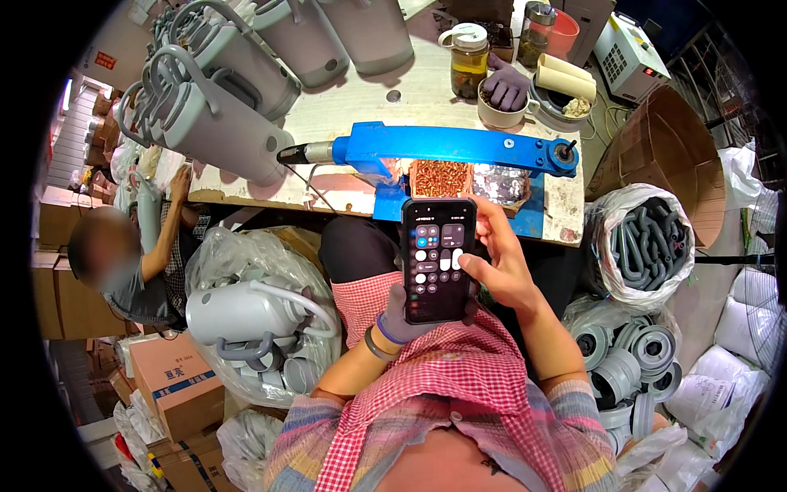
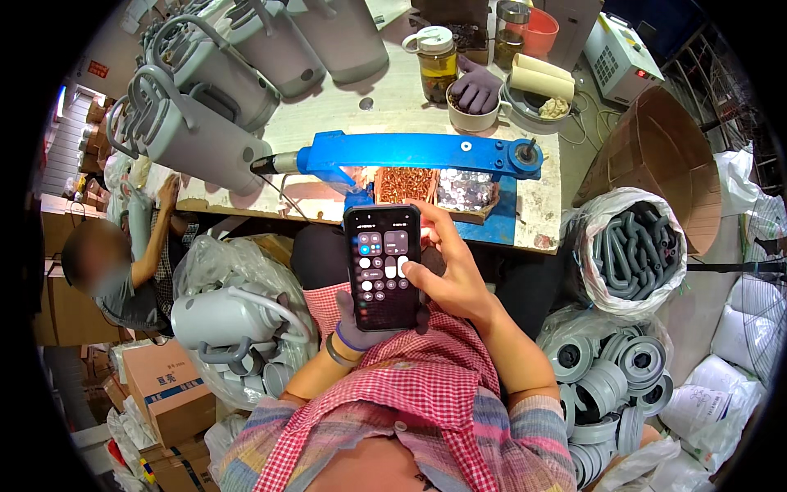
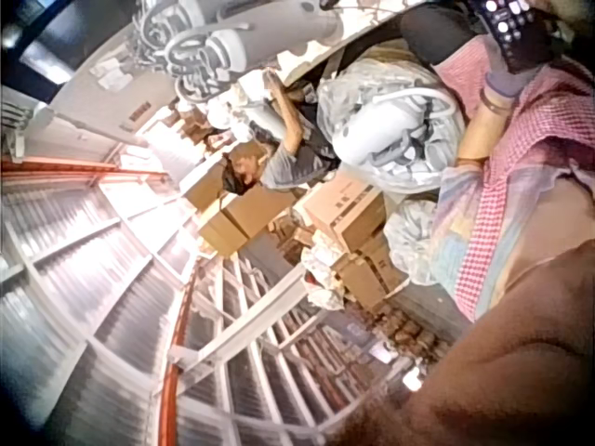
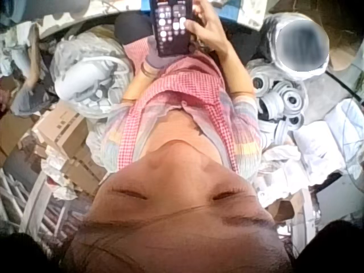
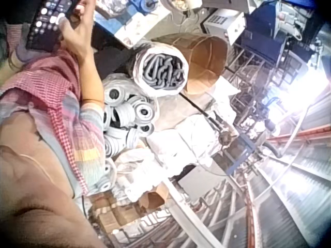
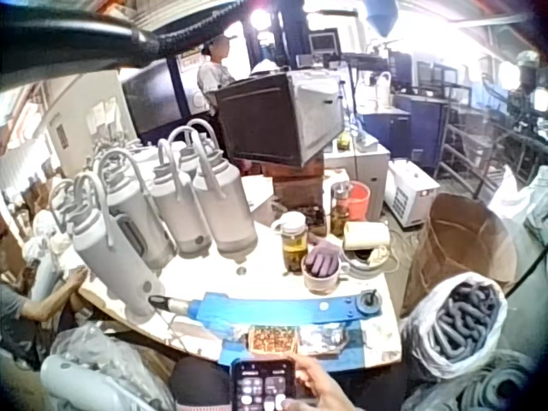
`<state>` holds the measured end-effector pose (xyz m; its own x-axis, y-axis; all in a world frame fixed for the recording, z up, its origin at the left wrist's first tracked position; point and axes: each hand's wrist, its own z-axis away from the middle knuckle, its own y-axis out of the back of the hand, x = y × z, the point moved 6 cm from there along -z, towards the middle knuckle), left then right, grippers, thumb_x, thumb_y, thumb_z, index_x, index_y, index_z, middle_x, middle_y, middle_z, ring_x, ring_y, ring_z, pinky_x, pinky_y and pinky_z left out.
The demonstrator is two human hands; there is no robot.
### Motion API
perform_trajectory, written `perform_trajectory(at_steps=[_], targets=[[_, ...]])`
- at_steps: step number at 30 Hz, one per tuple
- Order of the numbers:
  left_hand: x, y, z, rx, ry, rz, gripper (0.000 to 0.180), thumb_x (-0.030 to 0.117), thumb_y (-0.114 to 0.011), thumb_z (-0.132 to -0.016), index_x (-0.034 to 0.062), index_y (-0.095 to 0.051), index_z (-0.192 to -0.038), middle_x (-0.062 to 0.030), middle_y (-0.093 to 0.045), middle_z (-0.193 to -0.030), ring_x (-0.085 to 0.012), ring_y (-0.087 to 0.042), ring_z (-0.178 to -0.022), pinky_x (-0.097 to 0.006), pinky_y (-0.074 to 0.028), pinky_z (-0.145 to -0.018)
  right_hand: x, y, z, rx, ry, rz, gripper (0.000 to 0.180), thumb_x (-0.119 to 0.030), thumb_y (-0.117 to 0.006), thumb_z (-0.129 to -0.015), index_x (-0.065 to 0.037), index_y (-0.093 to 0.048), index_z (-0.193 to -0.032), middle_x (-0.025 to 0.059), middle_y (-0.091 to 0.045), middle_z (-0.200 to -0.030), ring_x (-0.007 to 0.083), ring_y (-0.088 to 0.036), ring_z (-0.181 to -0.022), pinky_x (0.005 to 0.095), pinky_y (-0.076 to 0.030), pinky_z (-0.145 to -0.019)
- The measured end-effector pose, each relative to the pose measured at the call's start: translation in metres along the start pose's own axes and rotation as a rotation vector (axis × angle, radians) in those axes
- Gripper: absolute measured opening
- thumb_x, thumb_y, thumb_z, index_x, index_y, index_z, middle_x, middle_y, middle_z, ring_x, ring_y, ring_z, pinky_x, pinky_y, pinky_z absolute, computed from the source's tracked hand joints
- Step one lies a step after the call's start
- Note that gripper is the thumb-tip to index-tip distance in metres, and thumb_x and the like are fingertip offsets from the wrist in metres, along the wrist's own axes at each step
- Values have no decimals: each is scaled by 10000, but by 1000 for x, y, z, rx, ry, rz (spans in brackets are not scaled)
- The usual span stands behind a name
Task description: The person assembles grey plastic sprayers by attaching handles to the main body using a blue heating tool. They pick up a sprayer body, place it on the heated tool, and press a handle onto the connection point to fuse them. The person repeats this process for multiple units, placing the finished sprayers on a nearby table.
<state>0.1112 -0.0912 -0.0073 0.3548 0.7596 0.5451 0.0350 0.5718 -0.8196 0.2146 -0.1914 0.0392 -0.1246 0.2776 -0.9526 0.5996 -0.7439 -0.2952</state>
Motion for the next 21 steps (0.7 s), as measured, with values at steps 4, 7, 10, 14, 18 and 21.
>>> perform_trajectory(at_steps=[4, 7, 10, 14, 18, 21], targets=[[-4, 8, 2, -52, 13, 7, 1179, 895, -567, -672, 84, -321, -1493, -168, -562, -1303, -359, -638, -1081, -516, -550, -859, 0, -7, 0, 5, 19, -21, 854, -94, -737, -766, -15, -294, -1492, 105, -511, -1278, 172, -534, -1104, 332, -410, -1019], [-8, 13, 9, 56, 37, 20, 1168, 860, -593, -696, 89, -282, -1517, -169, -477, -1421, -367, -557, -1229, -569, -485, -999, 0, -10, 1, 42, -4, 91, 958, -121, -794, -726, -16, -246, -1504, 125, -514, -1287, 190, -550, -1132, 340, -451, -1000], [-15, 26, 14, 122, 49, 40, 1164, 828, -615, -714, 89, -248, -1535, -158, -383, -1512, -351, -443, -1356, -586, -377, -1116, -10, -20, 1, 66, -9, 79, 1056, -124, -831, -687, -19, -190, -1519, 152, -509, -1298, 217, -566, -1159, 347, -486, -987], [-19, 35, 18, 156, 44, -25, 1149, 808, -616, -737, 83, -233, -1542, -159, -358, -1532, -327, -406, -1390, -519, -339, -1162, -4, -21, 1, 71, 22, 205, 1190, -131, -862, -647, -22, -94, -1549, 181, -494, -1335, 246, -576, -1169, 346, -496, -991], [-13, 30, 12, 108, -24, -17, 1163, 812, -607, -739, 78, -213, -1551, -166, -352, -1534, -330, -414, -1383, -502, -357, -1153, -8, -23, 4, -56, -63, -7, 1293, -115, -867, -632, -39, 20, -1569, 188, -460, -1394, 272, -508, -1267, 380, -419, -1072], [-6, 18, 7, 21, -40, 70, 1136, 790, -606, -758, 73, -218, -1550, -172, -358, -1531, -334, -423, -1378, -503, -382, -1135, -2, -16, 11, -197, -11, 112, 1365, -47, -861, -608, -57, 104, -1572, 193, -361, -1523, 302, -385, -1409, 409, -307, -1163]])
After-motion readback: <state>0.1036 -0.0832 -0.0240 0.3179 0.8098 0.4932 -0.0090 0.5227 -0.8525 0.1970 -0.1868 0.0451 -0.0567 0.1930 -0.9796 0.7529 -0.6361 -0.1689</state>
